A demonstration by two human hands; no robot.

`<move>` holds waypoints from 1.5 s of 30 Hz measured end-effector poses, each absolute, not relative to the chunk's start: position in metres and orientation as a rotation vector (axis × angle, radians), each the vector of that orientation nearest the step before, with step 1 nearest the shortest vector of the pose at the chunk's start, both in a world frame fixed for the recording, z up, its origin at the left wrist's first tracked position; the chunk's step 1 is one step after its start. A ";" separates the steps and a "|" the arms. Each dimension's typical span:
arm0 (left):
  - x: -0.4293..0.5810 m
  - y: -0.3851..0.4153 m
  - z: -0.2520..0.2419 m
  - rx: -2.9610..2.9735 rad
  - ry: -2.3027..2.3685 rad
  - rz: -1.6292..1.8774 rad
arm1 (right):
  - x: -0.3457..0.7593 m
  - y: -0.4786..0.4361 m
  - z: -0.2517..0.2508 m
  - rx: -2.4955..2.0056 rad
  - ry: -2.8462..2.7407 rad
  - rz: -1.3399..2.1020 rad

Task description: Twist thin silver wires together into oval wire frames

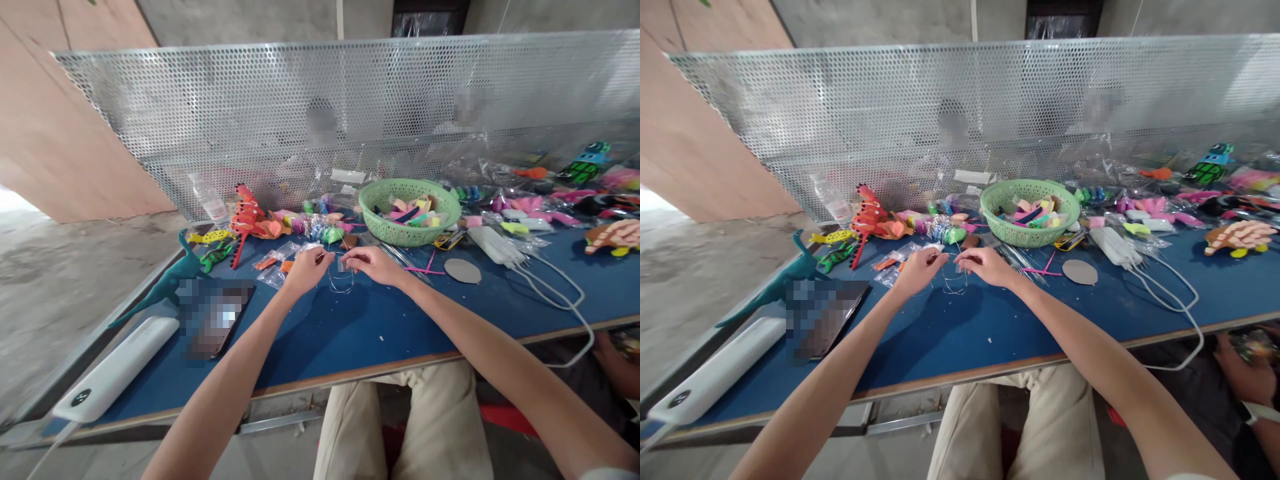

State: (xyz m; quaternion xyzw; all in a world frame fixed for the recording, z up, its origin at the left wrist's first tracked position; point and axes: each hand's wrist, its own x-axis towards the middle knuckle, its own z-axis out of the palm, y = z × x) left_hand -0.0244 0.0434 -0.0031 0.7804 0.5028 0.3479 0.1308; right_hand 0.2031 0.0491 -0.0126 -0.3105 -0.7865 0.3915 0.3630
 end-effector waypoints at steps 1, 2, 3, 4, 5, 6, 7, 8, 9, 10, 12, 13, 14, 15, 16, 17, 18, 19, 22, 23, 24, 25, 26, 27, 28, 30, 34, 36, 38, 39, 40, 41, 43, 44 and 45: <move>-0.024 0.043 -0.004 2.273 1.458 1.009 | 0.203 0.049 -0.013 -0.799 -2.023 1.008; -0.024 0.043 -0.004 2.282 1.459 1.011 | 0.203 0.049 -0.013 -0.799 -2.021 1.010; -0.024 0.043 -0.004 2.293 1.461 1.013 | 0.204 0.050 -0.013 -0.799 -2.015 1.013; -0.024 0.043 -0.004 2.306 1.464 1.011 | 0.204 0.050 -0.013 -0.797 -2.011 1.014; -0.024 0.042 -0.003 2.319 1.469 1.008 | 0.204 0.050 -0.013 -0.793 -2.007 1.014; -0.024 0.041 -0.002 2.331 1.475 0.999 | 0.204 0.050 -0.013 -0.791 -2.005 1.011; -0.024 0.040 0.000 2.343 1.479 0.990 | 0.204 0.050 -0.014 -0.790 -2.003 1.007; -0.024 0.038 0.002 2.354 1.479 0.987 | 0.204 0.050 -0.014 -0.791 -2.000 1.003; -0.024 0.036 0.003 2.369 1.473 0.996 | 0.204 0.050 -0.014 -0.793 -1.996 0.999; -0.024 0.034 0.005 2.384 1.460 1.022 | 0.204 0.051 -0.015 -0.798 -1.992 0.997; -0.024 0.030 0.009 2.405 1.413 1.112 | 0.204 0.051 -0.015 -0.804 -1.980 0.990; -0.024 0.028 0.010 2.411 1.386 1.162 | 0.204 0.051 -0.016 -0.804 -1.975 0.984; -0.024 0.026 0.012 2.415 1.362 1.204 | 0.204 0.051 -0.016 -0.804 -1.969 0.976; -0.024 0.025 0.012 2.414 1.345 1.238 | 0.204 0.051 -0.016 -0.804 -1.962 0.970; -0.024 0.024 0.012 2.410 1.338 1.264 | 0.204 0.051 -0.016 -0.803 -1.953 0.966; -0.024 0.024 0.012 2.405 1.341 1.277 | 0.204 0.050 -0.016 -0.803 -1.943 0.966; -0.024 0.025 0.012 2.400 1.353 1.281 | 0.204 0.050 -0.016 -0.802 -1.936 0.969; -0.024 0.026 0.011 2.398 1.370 1.276 | 0.204 0.050 -0.016 -0.798 -1.930 0.974; -0.024 0.030 0.007 2.429 1.410 1.221 | 0.204 0.049 -0.014 -0.780 -1.927 0.984; -0.024 0.031 0.007 2.445 1.412 1.207 | 0.204 0.048 -0.013 -0.776 -1.925 0.990; -0.024 0.032 0.006 2.460 1.410 1.198 | 0.204 0.048 -0.013 -0.773 -1.920 1.001; -0.024 0.033 0.005 2.473 1.406 1.192 | 0.204 0.048 -0.012 -0.769 -1.912 1.018; -0.024 0.033 0.005 2.483 1.405 1.188 | 0.204 0.049 -0.012 -0.763 -1.902 1.043; -0.024 0.033 0.006 2.493 1.406 1.182 | 0.204 0.049 -0.012 -0.756 -1.892 1.069; -0.024 0.033 0.006 2.499 1.410 1.174 | 0.204 0.050 -0.012 -0.748 -1.883 1.090; -0.023 0.031 0.008 2.478 1.402 1.174 | 0.203 0.051 -0.013 -0.743 -1.871 1.108; -0.020 0.031 0.011 2.222 1.296 1.254 | 0.203 0.054 -0.016 -0.780 -1.837 1.035; -0.020 0.033 0.013 2.032 1.204 1.216 | 0.204 0.056 -0.018 -0.812 -1.825 0.971; -0.021 0.035 0.014 1.858 1.076 1.124 | 0.206 0.058 -0.018 -0.848 -1.827 0.890; -0.021 0.036 0.014 1.777 1.007 1.079 | 0.207 0.058 -0.018 -0.866 -1.833 0.840; -0.022 0.037 0.015 1.698 0.947 1.042 | 0.209 0.059 -0.018 -0.883 -1.844 0.788; -0.022 0.037 0.015 1.620 0.898 1.014 | 0.210 0.059 -0.017 -0.900 -1.855 0.737; -0.023 0.036 0.016 1.479 0.831 0.971 | 0.213 0.057 -0.014 -0.932 -1.876 0.657; -0.024 0.036 0.016 1.422 0.811 0.956 | 0.214 0.056 -0.013 -0.945 -1.887 0.636; -0.024 0.036 0.016 1.377 0.798 0.949 | 0.215 0.055 -0.011 -0.955 -1.899 0.629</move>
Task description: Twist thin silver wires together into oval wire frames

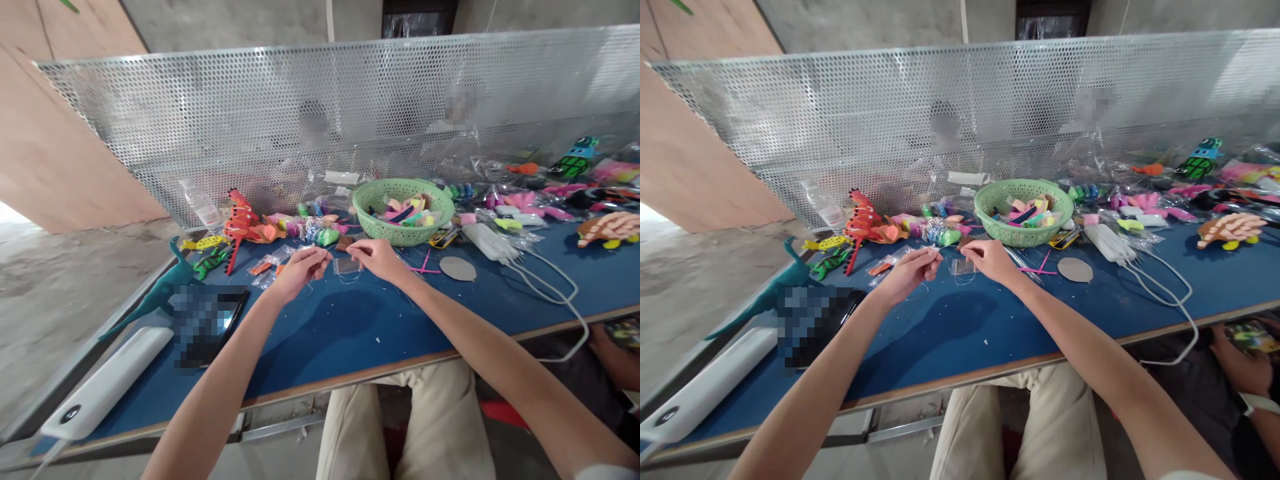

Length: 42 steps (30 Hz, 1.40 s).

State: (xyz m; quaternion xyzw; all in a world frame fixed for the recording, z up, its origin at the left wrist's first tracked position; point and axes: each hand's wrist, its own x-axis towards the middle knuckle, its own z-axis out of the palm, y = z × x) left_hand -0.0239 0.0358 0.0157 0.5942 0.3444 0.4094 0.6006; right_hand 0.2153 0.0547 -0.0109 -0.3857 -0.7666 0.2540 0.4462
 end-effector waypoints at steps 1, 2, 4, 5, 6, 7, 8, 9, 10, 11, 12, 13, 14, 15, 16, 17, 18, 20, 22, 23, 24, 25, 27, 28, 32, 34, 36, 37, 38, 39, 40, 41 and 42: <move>-0.024 0.036 0.016 1.345 0.791 0.946 | 0.216 0.053 -0.010 -0.962 -1.912 0.630; -0.024 0.036 0.015 1.327 0.789 0.948 | 0.217 0.053 -0.008 -0.967 -1.927 0.634; -0.024 0.036 0.015 1.328 0.796 0.964 | 0.217 0.052 -0.008 -0.977 -1.948 0.626; -0.024 0.036 0.014 1.343 0.805 0.970 | 0.217 0.053 -0.008 -0.981 -1.949 0.609; -0.024 0.036 0.014 1.363 0.815 0.970 | 0.217 0.054 -0.009 -0.981 -1.944 0.589; -0.024 0.037 0.013 1.382 0.826 0.964 | 0.217 0.055 -0.010 -0.975 -1.934 0.569; -0.024 0.037 0.012 1.399 0.837 0.950 | 0.217 0.057 -0.011 -0.964 -1.922 0.552; -0.024 0.037 0.012 1.414 0.848 0.928 | 0.217 0.058 -0.011 -0.947 -1.910 0.540; -0.024 0.037 0.012 1.433 0.861 0.906 | 0.217 0.058 -0.011 -0.928 -1.901 0.529; -0.024 0.037 0.012 1.465 0.878 0.893 | 0.217 0.058 -0.011 -0.907 -1.897 0.520; -0.023 0.036 0.012 1.523 0.906 0.892 | 0.217 0.057 -0.009 -0.883 -1.901 0.506; -0.023 0.035 0.014 1.611 0.944 0.906 | 0.216 0.056 -0.007 -0.854 -1.912 0.492; -0.022 0.034 0.015 1.727 0.987 0.935 | 0.216 0.053 -0.005 -0.818 -1.930 0.476; -0.021 0.032 0.017 1.860 1.027 0.969 | 0.216 0.051 -0.002 -0.775 -1.953 0.457; -0.021 0.030 0.019 1.995 1.059 1.002 | 0.215 0.048 0.000 -0.729 -1.978 0.444; -0.020 0.027 0.021 2.114 1.078 1.029 | 0.215 0.046 0.003 -0.680 -1.998 0.433; -0.019 0.025 0.023 2.211 1.090 1.050 | 0.215 0.043 0.005 -0.639 -2.012 0.421; -0.017 0.020 0.025 2.368 1.101 1.095 | 0.214 0.040 0.008 -0.575 -2.023 0.397; -0.016 0.017 0.026 2.517 1.097 1.122 | 0.213 0.039 0.009 -0.535 -2.030 0.381; -0.016 0.016 0.025 2.593 1.091 1.121 | 0.213 0.038 0.009 -0.520 -2.036 0.382; -0.016 0.016 0.025 2.665 1.086 1.113 | 0.213 0.038 0.009 -0.509 -2.044 0.388; -0.016 0.016 0.024 2.731 1.084 1.100 | 0.213 0.038 0.008 -0.502 -2.050 0.395; -0.016 0.016 0.023 2.830 1.086 1.075 | 0.212 0.038 0.008 -0.497 -2.071 0.407; -0.016 0.016 0.023 2.861 1.090 1.067 | 0.212 0.037 0.008 -0.496 -2.086 0.412; -0.016 0.015 0.021 2.889 1.112 1.074 | 0.211 0.036 0.008 -0.508 -2.116 0.456; -0.015 0.014 0.020 2.878 1.108 1.074 | 0.211 0.036 0.007 -0.508 -2.103 0.483; -0.014 0.013 0.020 2.858 1.092 1.066 | 0.210 0.037 0.007 -0.502 -2.087 0.503; -0.014 0.013 0.020 2.847 1.083 1.062 | 0.210 0.038 0.007 -0.501 -2.081 0.511; -0.013 0.013 0.020 2.837 1.074 1.058 | 0.210 0.038 0.007 -0.501 -2.075 0.519; -0.014 0.013 0.020 2.829 1.066 1.054 | 0.210 0.039 0.007 -0.499 -2.074 0.526; -0.014 0.014 0.020 2.825 1.059 1.050 | 0.210 0.039 0.007 -0.496 -2.075 0.533; -0.015 0.014 0.020 2.824 1.054 1.046 | 0.210 0.039 0.008 -0.492 -2.079 0.539; -0.016 0.015 0.020 2.827 1.050 1.041 | 0.211 0.038 0.008 -0.488 -2.082 0.543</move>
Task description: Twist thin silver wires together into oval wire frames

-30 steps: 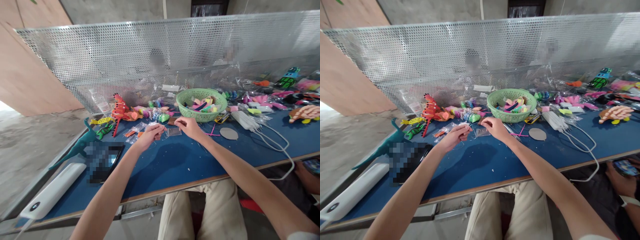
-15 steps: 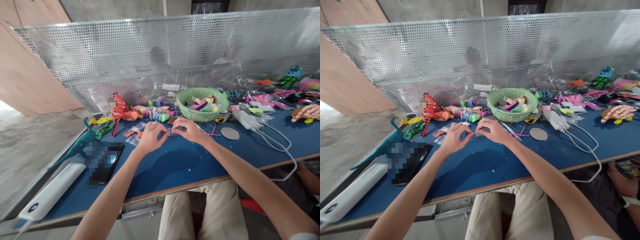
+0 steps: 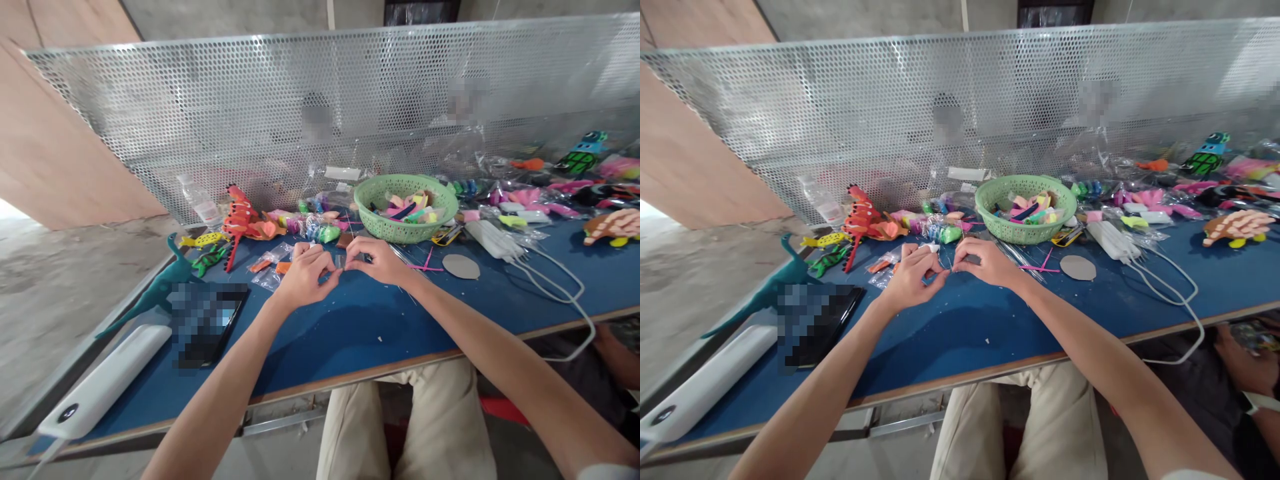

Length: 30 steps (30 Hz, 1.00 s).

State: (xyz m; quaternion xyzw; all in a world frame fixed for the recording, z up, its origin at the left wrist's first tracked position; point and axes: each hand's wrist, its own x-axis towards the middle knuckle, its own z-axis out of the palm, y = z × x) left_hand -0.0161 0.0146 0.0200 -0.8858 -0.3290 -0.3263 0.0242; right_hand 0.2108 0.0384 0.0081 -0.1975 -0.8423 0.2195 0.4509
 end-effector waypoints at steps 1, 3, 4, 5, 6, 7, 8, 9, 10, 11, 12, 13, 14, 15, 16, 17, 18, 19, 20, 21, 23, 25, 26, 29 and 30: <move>-0.017 0.015 0.020 -2.744 -1.014 -1.003 | 0.211 0.038 0.009 -0.486 -2.088 0.543; -0.019 0.015 0.021 -2.746 -1.008 -0.991 | 0.213 0.037 0.009 -0.487 -2.097 0.536; -0.020 0.015 0.021 -2.746 -1.006 -0.989 | 0.213 0.037 0.010 -0.487 -2.102 0.532; -0.021 0.014 0.022 -2.749 -1.005 -0.991 | 0.214 0.037 0.010 -0.485 -2.106 0.529; -0.021 0.014 0.023 -2.755 -1.002 -0.995 | 0.215 0.037 0.010 -0.480 -2.108 0.529; -0.022 0.013 0.024 -2.765 -0.996 -0.997 | 0.217 0.038 0.011 -0.472 -2.111 0.535; -0.023 0.013 0.025 -2.781 -0.988 -0.992 | 0.218 0.039 0.012 -0.464 -2.117 0.546; -0.024 0.013 0.027 -2.802 -0.980 -0.977 | 0.220 0.041 0.012 -0.459 -2.128 0.562; -0.026 0.013 0.028 -2.823 -0.974 -0.955 | 0.223 0.042 0.013 -0.454 -2.138 0.578; -0.028 0.014 0.030 -2.840 -0.972 -0.925 | 0.225 0.044 0.014 -0.450 -2.150 0.594; -0.030 0.016 0.031 -2.849 -0.972 -0.896 | 0.227 0.046 0.015 -0.450 -2.160 0.607; -0.033 0.019 0.031 -2.848 -0.972 -0.872 | 0.228 0.047 0.016 -0.451 -2.164 0.611; -0.035 0.021 0.031 -2.835 -0.971 -0.859 | 0.229 0.048 0.016 -0.454 -2.164 0.607; -0.038 0.024 0.030 -2.805 -0.967 -0.867 | 0.230 0.049 0.015 -0.461 -2.162 0.595; -0.040 0.027 0.029 -2.760 -0.970 -0.889 | 0.229 0.050 0.014 -0.474 -2.158 0.576; -0.042 0.030 0.028 -2.699 -0.981 -0.923 | 0.228 0.050 0.013 -0.495 -2.154 0.555; -0.043 0.032 0.026 -2.637 -0.999 -0.961 | 0.226 0.049 0.011 -0.520 -2.150 0.535; -0.043 0.033 0.024 -2.596 -1.014 -0.986 | 0.224 0.048 0.009 -0.549 -2.146 0.520; -0.042 0.034 0.022 -2.586 -1.025 -1.000 | 0.221 0.047 0.008 -0.580 -2.133 0.506; -0.041 0.034 0.020 -2.614 -1.029 -1.003 | 0.219 0.045 0.006 -0.605 -2.112 0.494; -0.037 0.034 0.016 -2.745 -1.011 -1.010 | 0.214 0.041 0.004 -0.630 -2.054 0.473; -0.031 0.032 0.012 -2.872 -0.973 -1.052 | 0.211 0.037 0.004 -0.628 -2.018 0.465; -0.029 0.031 0.010 -2.907 -0.952 -1.078 | 0.210 0.036 0.004 -0.620 -2.017 0.469; -0.024 0.029 0.007 -2.915 -0.936 -1.130 | 0.210 0.034 0.006 -0.595 -2.041 0.517; -0.023 0.029 0.007 -2.900 -0.956 -1.136 | 0.210 0.035 0.006 -0.592 -2.044 0.539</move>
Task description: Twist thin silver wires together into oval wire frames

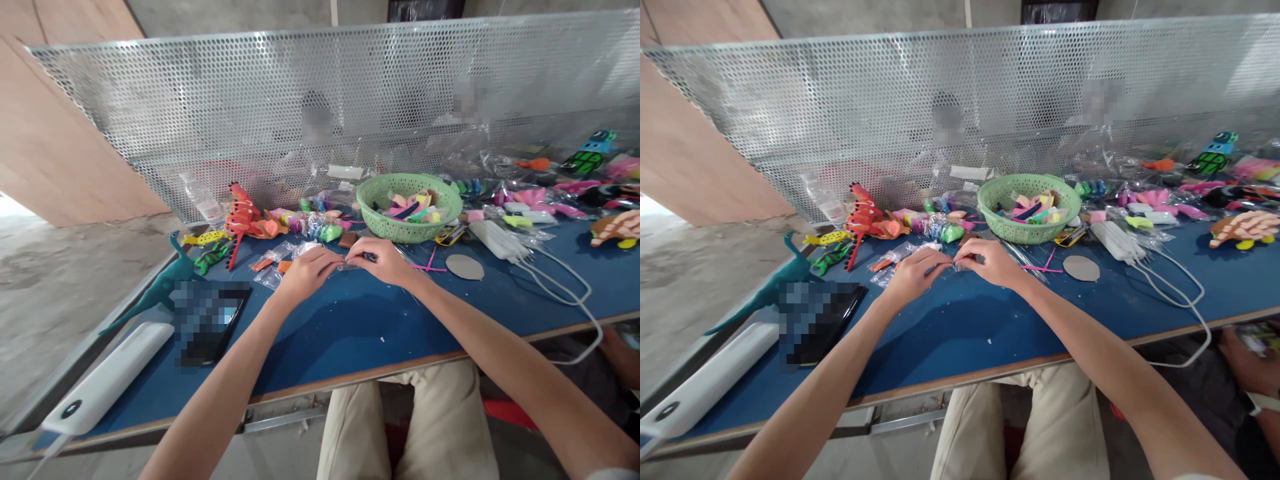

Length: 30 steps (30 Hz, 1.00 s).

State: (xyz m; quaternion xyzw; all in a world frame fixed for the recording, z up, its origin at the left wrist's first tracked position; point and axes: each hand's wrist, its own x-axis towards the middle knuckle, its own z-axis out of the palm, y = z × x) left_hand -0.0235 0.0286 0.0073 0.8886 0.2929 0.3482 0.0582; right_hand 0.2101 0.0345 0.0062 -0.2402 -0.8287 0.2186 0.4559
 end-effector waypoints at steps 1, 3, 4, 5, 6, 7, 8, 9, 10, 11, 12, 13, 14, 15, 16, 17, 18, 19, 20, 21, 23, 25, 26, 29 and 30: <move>-0.023 0.028 0.008 2.686 0.913 1.056 | 0.210 0.035 0.006 -0.595 -2.042 0.563; -0.025 0.027 0.010 2.673 0.943 1.034 | 0.211 0.036 0.006 -0.614 -2.033 0.612; -0.025 0.026 0.010 2.672 0.939 1.020 | 0.211 0.036 0.006 -0.624 -2.029 0.638; -0.026 0.026 0.011 2.674 0.927 1.009 | 0.211 0.037 0.005 -0.630 -2.025 0.665; -0.027 0.025 0.012 2.679 0.914 1.007 | 0.212 0.037 0.005 -0.634 -2.022 0.693; -0.029 0.025 0.012 2.688 0.902 1.012 | 0.212 0.038 0.005 -0.633 -2.019 0.720; -0.029 0.025 0.012 2.697 0.893 1.022 | 0.213 0.039 0.005 -0.629 -2.018 0.740; -0.030 0.024 0.012 2.706 0.887 1.029 | 0.213 0.039 0.005 -0.620 -2.021 0.754; -0.031 0.024 0.012 2.715 0.883 1.031 | 0.214 0.040 0.005 -0.609 -2.026 0.758; -0.031 0.024 0.012 2.723 0.881 1.028 | 0.215 0.041 0.005 -0.597 -2.034 0.749; -0.032 0.024 0.012 2.731 0.879 1.026 | 0.216 0.042 0.005 -0.583 -2.043 0.731; -0.032 0.025 0.012 2.740 0.880 1.023 | 0.216 0.043 0.005 -0.569 -2.052 0.707; -0.032 0.025 0.012 2.750 0.883 1.022 | 0.217 0.044 0.006 -0.556 -2.060 0.680; -0.032 0.025 0.011 2.761 0.886 1.022 | 0.218 0.044 0.006 -0.542 -2.068 0.655; -0.032 0.026 0.012 2.770 0.891 1.024 | 0.219 0.045 0.006 -0.529 -2.077 0.634; -0.032 0.026 0.012 2.776 0.895 1.029 | 0.220 0.045 0.007 -0.518 -2.086 0.619; -0.033 0.026 0.012 2.776 0.899 1.034 | 0.220 0.046 0.008 -0.510 -2.095 0.609; -0.035 0.027 0.013 2.772 0.903 1.040 | 0.221 0.046 0.009 -0.504 -2.104 0.603; -0.036 0.027 0.014 2.767 0.906 1.044 | 0.222 0.046 0.010 -0.501 -2.115 0.598; -0.038 0.027 0.015 2.766 0.907 1.037 | 0.223 0.046 0.010 -0.498 -2.127 0.596; -0.041 0.028 0.017 2.779 0.894 0.991 | 0.225 0.045 0.012 -0.488 -2.161 0.592; -0.043 0.028 0.018 2.791 0.864 0.955 | 0.226 0.045 0.013 -0.484 -2.189 0.585; -0.042 0.028 0.018 2.776 0.853 0.979 | 0.226 0.046 0.012 -0.490 -2.190 0.577; -0.033 0.030 0.017 2.523 0.919 1.330 | 0.225 0.048 0.009 -0.534 -2.102 0.508; -0.029 0.031 0.016 2.350 0.960 1.502 | 0.223 0.048 0.007 -0.543 -2.049 0.475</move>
